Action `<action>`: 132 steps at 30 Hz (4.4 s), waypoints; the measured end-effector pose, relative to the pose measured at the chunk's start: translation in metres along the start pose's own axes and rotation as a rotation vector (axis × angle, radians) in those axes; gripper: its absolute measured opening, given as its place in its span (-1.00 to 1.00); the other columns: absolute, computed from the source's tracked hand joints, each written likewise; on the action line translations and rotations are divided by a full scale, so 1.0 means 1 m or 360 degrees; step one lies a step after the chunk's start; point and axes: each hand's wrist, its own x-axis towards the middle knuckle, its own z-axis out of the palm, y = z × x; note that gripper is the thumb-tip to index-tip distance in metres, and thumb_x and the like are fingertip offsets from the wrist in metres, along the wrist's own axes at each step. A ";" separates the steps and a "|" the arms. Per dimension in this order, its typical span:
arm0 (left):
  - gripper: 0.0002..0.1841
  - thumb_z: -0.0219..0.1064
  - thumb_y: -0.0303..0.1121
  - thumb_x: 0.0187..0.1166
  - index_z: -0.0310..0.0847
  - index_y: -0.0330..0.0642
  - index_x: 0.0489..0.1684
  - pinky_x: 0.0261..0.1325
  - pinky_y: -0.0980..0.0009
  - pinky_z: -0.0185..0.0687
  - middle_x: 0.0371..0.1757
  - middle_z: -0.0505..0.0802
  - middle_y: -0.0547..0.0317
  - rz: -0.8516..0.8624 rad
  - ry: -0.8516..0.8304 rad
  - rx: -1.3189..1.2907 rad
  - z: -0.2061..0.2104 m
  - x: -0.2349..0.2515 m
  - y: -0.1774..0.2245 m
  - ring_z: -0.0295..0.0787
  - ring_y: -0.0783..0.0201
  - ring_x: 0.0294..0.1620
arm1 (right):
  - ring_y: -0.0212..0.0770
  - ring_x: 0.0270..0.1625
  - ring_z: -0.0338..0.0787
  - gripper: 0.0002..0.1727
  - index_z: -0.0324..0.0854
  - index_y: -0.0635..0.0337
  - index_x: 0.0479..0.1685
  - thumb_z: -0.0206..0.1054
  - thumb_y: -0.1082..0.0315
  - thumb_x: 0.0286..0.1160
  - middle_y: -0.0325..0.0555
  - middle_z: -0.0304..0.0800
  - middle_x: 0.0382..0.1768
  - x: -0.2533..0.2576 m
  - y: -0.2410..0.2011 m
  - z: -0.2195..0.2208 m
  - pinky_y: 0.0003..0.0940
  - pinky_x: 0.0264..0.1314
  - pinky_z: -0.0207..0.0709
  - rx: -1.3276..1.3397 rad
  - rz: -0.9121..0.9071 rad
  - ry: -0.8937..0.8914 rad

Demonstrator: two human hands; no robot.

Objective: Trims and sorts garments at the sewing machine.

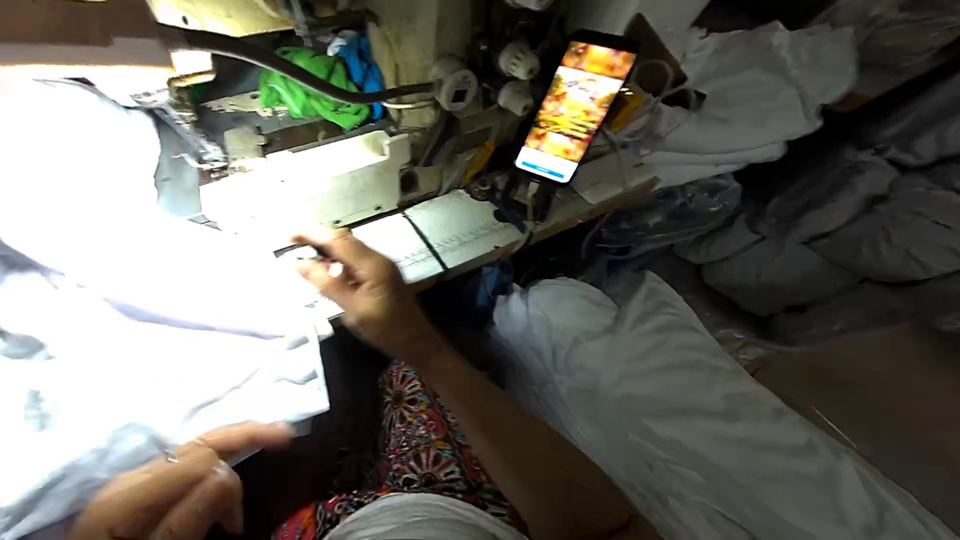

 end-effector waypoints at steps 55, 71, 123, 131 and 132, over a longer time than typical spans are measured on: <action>-0.78 0.52 -0.19 0.46 0.68 -0.12 -0.34 -0.15 0.74 0.67 -0.39 0.77 0.39 0.0355 0.1205 0.0479 0.026 0.041 -0.002 0.69 0.70 -0.29 | -0.80 -0.55 0.31 -0.67 0.71 0.12 0.04 0.45 0.07 0.55 -0.39 0.73 -0.26 -0.009 -0.052 0.029 -0.88 -0.54 0.21 0.0260 -0.0059 -0.0571; -0.88 0.34 -0.25 0.66 0.80 0.11 -0.03 -0.02 0.60 0.76 -0.12 0.87 0.49 0.0341 0.1158 -0.0441 0.014 0.030 0.023 0.80 0.61 -0.12 | -0.66 -0.52 0.48 -0.82 0.70 0.14 -0.14 0.44 0.30 0.34 -0.31 0.67 -0.35 -0.002 -0.034 0.024 -0.77 -0.51 0.38 -0.0183 0.0025 0.0045; -0.80 0.34 -0.27 0.57 0.74 -0.21 -0.10 0.43 -0.02 0.36 0.00 0.84 -0.03 -0.0091 0.0582 0.1858 -0.163 0.272 -0.062 0.71 -0.02 0.20 | -0.46 -0.82 0.48 -0.66 0.54 0.31 -0.47 0.13 0.41 0.79 -0.20 0.53 -0.81 0.067 0.013 0.057 -0.62 -0.76 0.40 0.0779 0.1302 0.0127; -0.76 0.24 -0.26 0.74 0.77 -0.23 -0.12 0.27 -0.06 0.53 -0.09 0.85 -0.03 -0.0443 0.0208 0.1788 -0.167 0.225 0.026 0.77 0.03 0.10 | -0.48 -0.77 0.46 -0.69 0.72 0.24 -0.38 0.24 0.29 0.75 -0.28 0.53 -0.77 0.062 0.017 0.037 -0.60 -0.69 0.37 0.0179 0.1026 -0.0026; -0.71 0.24 -0.25 0.76 0.76 -0.29 -0.22 0.19 -0.05 0.57 -0.18 0.84 -0.08 -0.0397 0.0323 0.1653 -0.171 0.213 0.029 0.78 0.01 0.02 | -0.49 -0.77 0.45 -0.71 0.78 0.21 -0.31 0.27 0.26 0.74 -0.30 0.55 -0.75 0.061 0.017 0.033 -0.59 -0.69 0.36 0.0075 0.0932 0.0027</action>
